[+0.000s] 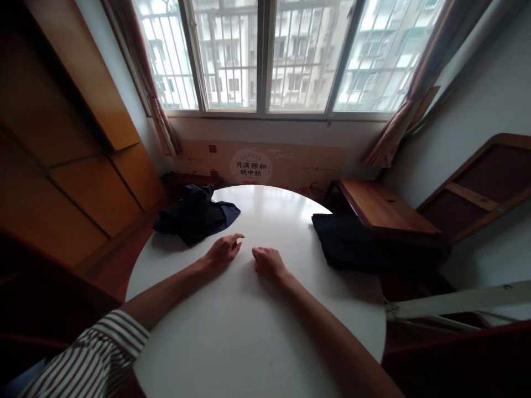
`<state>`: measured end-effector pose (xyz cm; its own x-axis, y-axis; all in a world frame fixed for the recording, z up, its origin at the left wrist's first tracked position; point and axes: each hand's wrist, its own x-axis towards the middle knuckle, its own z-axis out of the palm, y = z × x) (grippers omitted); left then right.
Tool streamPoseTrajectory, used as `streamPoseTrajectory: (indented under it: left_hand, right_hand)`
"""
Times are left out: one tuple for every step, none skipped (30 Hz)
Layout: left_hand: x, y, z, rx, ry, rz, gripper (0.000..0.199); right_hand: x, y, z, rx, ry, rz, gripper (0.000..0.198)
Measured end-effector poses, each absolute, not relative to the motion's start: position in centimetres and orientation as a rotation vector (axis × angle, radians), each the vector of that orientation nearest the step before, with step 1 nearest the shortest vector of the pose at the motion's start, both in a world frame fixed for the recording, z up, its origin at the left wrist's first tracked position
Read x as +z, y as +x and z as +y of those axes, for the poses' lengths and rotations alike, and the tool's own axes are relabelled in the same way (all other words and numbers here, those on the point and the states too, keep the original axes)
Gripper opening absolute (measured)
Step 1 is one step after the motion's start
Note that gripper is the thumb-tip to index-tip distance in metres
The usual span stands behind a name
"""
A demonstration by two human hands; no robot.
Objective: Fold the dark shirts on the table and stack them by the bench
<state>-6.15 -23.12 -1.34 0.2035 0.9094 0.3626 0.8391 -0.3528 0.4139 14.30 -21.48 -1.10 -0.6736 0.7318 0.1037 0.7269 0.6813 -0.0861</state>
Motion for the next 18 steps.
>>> streamPoseTrajectory:
  left_hand:
    - [-0.7, -6.9, -22.9, 0.906, 2.354, 1.773, 0.031]
    - [-0.1, -7.9, -22.6, 0.991, 2.346, 1.887, 0.031]
    - [0.6, -9.2, -22.4, 1.092, 2.294, 2.045, 0.031]
    - [1.2, -10.7, -22.1, 1.188, 2.193, 2.227, 0.031]
    - [1.7, -12.3, -21.9, 1.258, 2.051, 2.404, 0.032]
    - [2.1, -13.8, -21.7, 1.286, 1.903, 2.547, 0.034]
    - [2.2, -15.1, -21.5, 1.273, 1.776, 2.650, 0.036]
    - [2.3, -16.3, -21.3, 1.227, 1.690, 2.718, 0.037]
    - [2.2, -17.1, -21.1, 1.161, 1.647, 2.758, 0.036]
    - [2.1, -17.7, -20.9, 1.096, 1.638, 2.774, 0.033]
    - [2.0, -18.0, -20.8, 1.050, 1.655, 2.766, 0.030]
    - [1.9, -18.0, -20.6, 1.041, 1.690, 2.736, 0.027]
    - [1.9, -17.7, -20.6, 1.077, 1.739, 2.688, 0.026]
    - [2.0, -17.2, -20.7, 1.157, 1.797, 2.620, 0.027]
    - [2.1, -16.4, -20.8, 1.281, 1.852, 2.532, 0.028]
    - [2.3, -15.5, -21.2, 1.426, 1.911, 2.408, 0.030]
    - [2.5, -14.4, -21.7, 1.554, 1.974, 2.258, 0.031]
    - [2.8, -13.2, -22.3, 1.643, 2.038, 2.111, 0.032]
  right_hand:
    - [-1.1, 14.4, -21.5, 0.062, -1.202, -2.759, 0.021]
    - [-1.1, 14.5, -21.5, 0.066, -1.200, -2.756, 0.021]
    - [-1.2, 14.5, -21.5, 0.070, -1.199, -2.754, 0.021]
    - [-1.2, 14.5, -21.5, 0.074, -1.197, -2.751, 0.021]
    - [-1.2, 14.5, -21.4, 0.078, -1.195, -2.747, 0.021]
    - [-1.2, 14.5, -21.4, 0.082, -1.193, -2.744, 0.021]
    - [-1.3, 14.5, -21.4, 0.089, -1.189, -2.740, 0.020]
    - [-1.3, 14.5, -21.3, 0.095, -1.186, -2.734, 0.020]
    - [-1.3, 14.5, -21.3, 0.102, -1.182, -2.727, 0.020]
    - [-1.3, 14.5, -21.3, 0.109, -1.178, -2.718, 0.019]
    - [-1.3, 14.5, -21.3, 0.117, -1.174, -2.709, 0.019]
    - [-1.4, 14.5, -21.3, 0.127, -1.171, -2.700, 0.020]
    - [-1.4, 14.5, -21.3, 0.143, -1.168, -2.693, 0.020]
    - [-1.5, 14.6, -21.3, 0.169, -1.158, -2.682, 0.020]
    - [-1.6, 14.6, -21.3, 0.206, -1.137, -2.659, 0.022]
    - [-1.7, 14.7, -21.4, 0.248, -1.112, -2.610, 0.024]
    - [-1.9, 14.8, -21.4, 0.294, -1.087, -2.536, 0.028]
    - [-2.0, 14.9, -21.4, 0.341, -1.059, -2.443, 0.035]
